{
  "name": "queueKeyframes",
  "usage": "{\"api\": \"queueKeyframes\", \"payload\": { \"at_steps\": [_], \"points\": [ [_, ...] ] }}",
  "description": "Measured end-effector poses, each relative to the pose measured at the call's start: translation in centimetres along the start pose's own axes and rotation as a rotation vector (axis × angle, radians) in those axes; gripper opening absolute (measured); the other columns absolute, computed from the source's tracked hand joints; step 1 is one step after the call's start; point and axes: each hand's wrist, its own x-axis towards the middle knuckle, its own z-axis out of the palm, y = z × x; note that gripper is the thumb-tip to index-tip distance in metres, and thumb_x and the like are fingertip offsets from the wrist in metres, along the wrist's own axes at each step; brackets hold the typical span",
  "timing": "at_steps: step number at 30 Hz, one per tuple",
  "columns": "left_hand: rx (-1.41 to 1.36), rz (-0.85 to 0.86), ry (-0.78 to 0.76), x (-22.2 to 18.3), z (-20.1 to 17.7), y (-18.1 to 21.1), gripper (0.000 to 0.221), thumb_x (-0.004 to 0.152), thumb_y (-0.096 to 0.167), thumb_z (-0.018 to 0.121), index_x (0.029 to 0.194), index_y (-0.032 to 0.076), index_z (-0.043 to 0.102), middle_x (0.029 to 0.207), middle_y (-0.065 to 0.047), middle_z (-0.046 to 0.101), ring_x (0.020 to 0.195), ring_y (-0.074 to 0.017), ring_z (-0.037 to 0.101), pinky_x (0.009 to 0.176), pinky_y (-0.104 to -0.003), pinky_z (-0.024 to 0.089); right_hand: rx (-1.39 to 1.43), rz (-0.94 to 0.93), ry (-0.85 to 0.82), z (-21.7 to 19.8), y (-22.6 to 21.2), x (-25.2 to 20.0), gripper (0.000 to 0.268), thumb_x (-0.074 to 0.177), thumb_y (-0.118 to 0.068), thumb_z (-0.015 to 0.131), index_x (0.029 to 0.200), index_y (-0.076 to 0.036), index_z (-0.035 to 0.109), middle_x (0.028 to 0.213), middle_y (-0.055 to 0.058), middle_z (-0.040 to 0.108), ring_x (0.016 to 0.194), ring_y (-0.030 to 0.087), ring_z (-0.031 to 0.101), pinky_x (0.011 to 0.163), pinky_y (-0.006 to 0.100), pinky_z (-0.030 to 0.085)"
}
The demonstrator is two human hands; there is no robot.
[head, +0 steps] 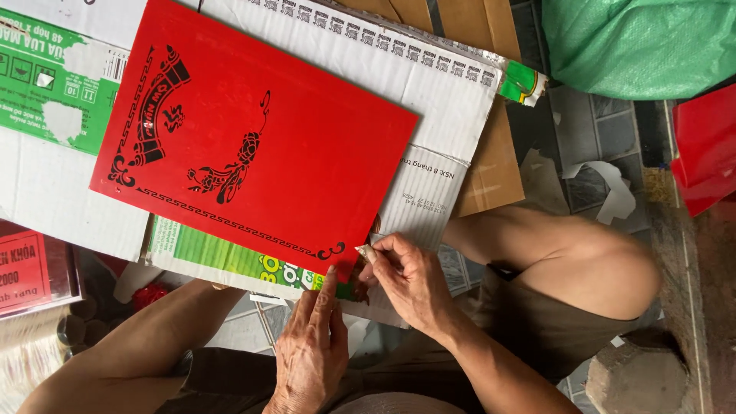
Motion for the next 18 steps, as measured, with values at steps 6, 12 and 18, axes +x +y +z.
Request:
{"api": "queueKeyframes", "payload": {
  "at_steps": [6, 12, 18],
  "points": [
    [0.158, -0.039, -0.123, 0.9, 0.3, 1.2, 0.075, 0.090, 0.006, 0.059, 0.158, 0.009, 0.027, 0.088, -0.011, 0.063, 0.080, -0.0275, 0.069, 0.064, -0.043, 0.059, 0.067, 0.031, 0.038, -1.7, 0.1, 0.3, 0.012, 0.102, -0.013, 0.061, 0.100, -0.002, 0.067, 0.079, 0.008, 0.078, 0.074, 0.014, 0.078, 0.068, 0.028, 0.067],
    [0.199, -0.017, -0.157, 1.4, 0.4, 2.6, 0.084, 0.081, 0.002, 0.062, 0.157, 0.006, 0.028, 0.091, -0.012, 0.065, 0.079, -0.0278, 0.069, 0.063, -0.043, 0.059, 0.075, 0.015, 0.040, -2.7, 0.4, 0.4, 0.013, 0.101, -0.014, 0.061, 0.100, -0.003, 0.067, 0.079, 0.007, 0.078, 0.073, 0.013, 0.078, 0.065, 0.027, 0.066],
    [0.127, 0.158, -0.144, -0.3, 1.6, 2.7, 0.069, 0.082, 0.002, 0.065, 0.148, 0.011, 0.046, 0.096, -0.012, 0.067, 0.079, -0.0264, 0.072, 0.061, -0.039, 0.062, 0.133, -0.007, 0.012, -3.2, 0.5, 0.3, 0.012, 0.102, -0.013, 0.061, 0.099, -0.003, 0.066, 0.079, 0.007, 0.077, 0.072, 0.013, 0.077, 0.064, 0.026, 0.066]
  ]
}}
